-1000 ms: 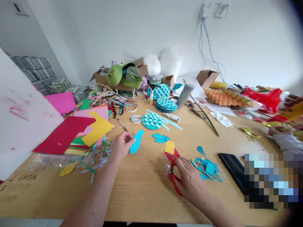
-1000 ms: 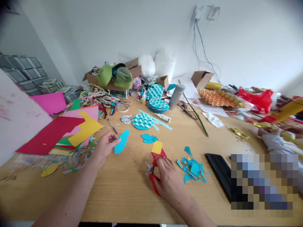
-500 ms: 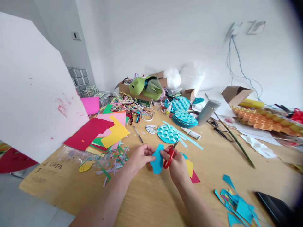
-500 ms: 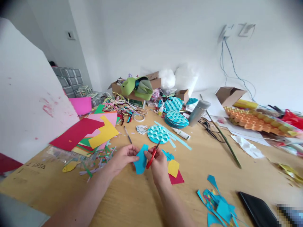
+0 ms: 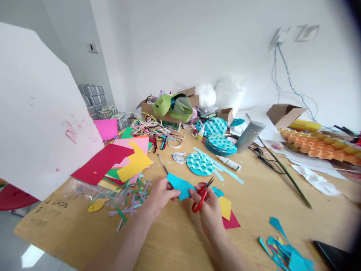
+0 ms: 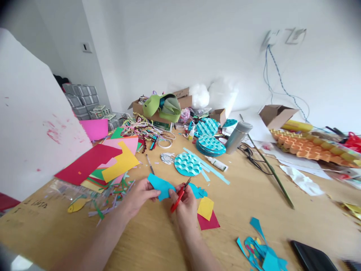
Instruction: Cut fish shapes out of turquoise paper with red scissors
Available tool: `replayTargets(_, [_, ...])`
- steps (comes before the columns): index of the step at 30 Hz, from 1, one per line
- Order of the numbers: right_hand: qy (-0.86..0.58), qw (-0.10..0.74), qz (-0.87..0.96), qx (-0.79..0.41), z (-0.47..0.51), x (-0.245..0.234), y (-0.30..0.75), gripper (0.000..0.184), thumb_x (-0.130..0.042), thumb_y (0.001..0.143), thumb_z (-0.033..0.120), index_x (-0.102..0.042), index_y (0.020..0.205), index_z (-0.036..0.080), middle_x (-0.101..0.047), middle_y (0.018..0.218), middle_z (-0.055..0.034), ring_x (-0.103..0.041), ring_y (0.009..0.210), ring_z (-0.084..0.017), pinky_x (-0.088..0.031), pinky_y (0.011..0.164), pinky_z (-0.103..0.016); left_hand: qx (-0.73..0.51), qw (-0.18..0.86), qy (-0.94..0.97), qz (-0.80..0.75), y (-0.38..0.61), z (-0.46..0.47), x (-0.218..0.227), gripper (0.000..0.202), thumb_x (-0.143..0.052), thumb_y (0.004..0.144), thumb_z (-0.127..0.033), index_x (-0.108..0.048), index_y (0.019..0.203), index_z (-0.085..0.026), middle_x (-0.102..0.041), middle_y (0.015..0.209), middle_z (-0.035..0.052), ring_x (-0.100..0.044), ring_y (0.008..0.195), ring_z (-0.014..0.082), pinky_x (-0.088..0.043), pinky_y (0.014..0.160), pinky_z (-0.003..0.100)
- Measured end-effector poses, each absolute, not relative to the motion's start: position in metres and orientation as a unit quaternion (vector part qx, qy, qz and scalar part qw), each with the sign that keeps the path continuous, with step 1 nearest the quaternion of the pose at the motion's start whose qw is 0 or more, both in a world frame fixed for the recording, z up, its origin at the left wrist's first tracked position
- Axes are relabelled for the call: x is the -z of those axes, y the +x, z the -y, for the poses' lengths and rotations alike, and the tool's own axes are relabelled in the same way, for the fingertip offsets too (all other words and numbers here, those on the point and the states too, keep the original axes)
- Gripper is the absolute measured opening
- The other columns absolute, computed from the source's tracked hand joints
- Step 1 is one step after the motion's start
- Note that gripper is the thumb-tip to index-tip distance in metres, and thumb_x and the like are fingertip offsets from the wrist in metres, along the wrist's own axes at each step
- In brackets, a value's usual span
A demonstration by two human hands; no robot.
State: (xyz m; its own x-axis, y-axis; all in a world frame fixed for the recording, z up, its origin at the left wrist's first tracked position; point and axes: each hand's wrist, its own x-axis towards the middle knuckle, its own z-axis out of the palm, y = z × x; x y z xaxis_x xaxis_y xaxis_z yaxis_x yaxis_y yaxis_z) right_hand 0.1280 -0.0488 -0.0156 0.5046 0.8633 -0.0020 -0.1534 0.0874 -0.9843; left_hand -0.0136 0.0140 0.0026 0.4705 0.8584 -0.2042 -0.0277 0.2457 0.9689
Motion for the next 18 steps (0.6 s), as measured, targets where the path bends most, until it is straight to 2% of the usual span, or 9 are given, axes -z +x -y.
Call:
replayTargets(2, [-0.560, 0.682, 0.304, -0.358, 0.048, 0.018, 0.133, 0.038, -0.081, 0.066, 0.042, -0.054, 0.081, 0.021, -0.054, 0.075, 0.0040, -0.054, 0.066, -0.013, -0.046, 0.061, -0.024, -0.322, 0.687, 0.522, -0.390, -0.013, -0.013, -0.002, 0.033, -0.072, 0.060, -0.028, -0.061, 0.087, -0.014, -0.067, 0.071, 0.0036, -0.060, 0.065, 0.0150, -0.043, 0.058, 0.025])
replayTargets(5, [-0.563, 0.689, 0.299, -0.346, 0.046, 0.019, 0.138, 0.039, -0.082, 0.064, 0.043, -0.054, 0.081, 0.020, -0.055, 0.075, 0.0037, -0.055, 0.067, -0.013, -0.047, 0.063, -0.025, -0.384, 0.668, 0.484, -0.414, -0.015, -0.017, -0.002, 0.043, -0.074, 0.063, -0.038, -0.057, 0.097, -0.016, -0.066, 0.076, 0.0025, -0.060, 0.067, 0.0155, -0.043, 0.055, 0.024])
replayTargets(8, [-0.563, 0.675, 0.316, -0.356, 0.045, 0.019, 0.139, 0.041, -0.087, 0.056, 0.038, -0.057, 0.077, 0.019, -0.058, 0.072, 0.0028, -0.055, 0.065, -0.014, -0.047, 0.060, -0.025, -0.421, 0.639, 0.481, -0.429, -0.019, -0.025, -0.001, 0.041, -0.073, 0.063, -0.041, -0.059, 0.093, -0.017, -0.064, 0.079, 0.0019, -0.059, 0.072, 0.0157, -0.044, 0.055, 0.024])
replayTargets(12, [-0.563, 0.673, 0.323, -0.354, 0.044, 0.017, 0.139, 0.043, -0.090, 0.053, 0.036, -0.058, 0.075, 0.018, -0.058, 0.068, 0.0031, -0.055, 0.062, -0.014, -0.045, 0.057, -0.024, -0.359, 0.616, 0.556, -0.426, -0.021, -0.026, 0.004, 0.025, -0.071, 0.061, -0.029, -0.064, 0.080, -0.015, -0.064, 0.071, 0.0008, -0.056, 0.067, 0.0136, -0.042, 0.063, 0.025])
replayTargets(15, [-0.559, 0.688, 0.312, -0.343, 0.045, 0.014, 0.140, 0.043, -0.086, 0.058, 0.044, -0.056, 0.076, 0.019, -0.056, 0.069, 0.0040, -0.052, 0.062, -0.012, -0.044, 0.055, -0.022, -0.259, 0.654, 0.588, -0.400, -0.018, -0.020, 0.007, 0.018, -0.070, 0.056, -0.021, -0.063, 0.072, -0.015, -0.066, 0.068, 0.0009, -0.058, 0.065, 0.0143, -0.040, 0.065, 0.026])
replayTargets(18, [-0.551, 0.698, 0.308, -0.338, 0.046, 0.009, 0.140, 0.044, -0.086, 0.057, 0.046, -0.056, 0.076, 0.019, -0.055, 0.072, 0.0039, -0.054, 0.064, -0.012, -0.046, 0.057, -0.022, -0.179, 0.682, 0.608, -0.364, -0.016, -0.014, 0.006, 0.016, -0.070, 0.056, -0.020, -0.064, 0.070, -0.016, -0.069, 0.067, 0.0016, -0.060, 0.065, 0.0161, -0.039, 0.065, 0.026])
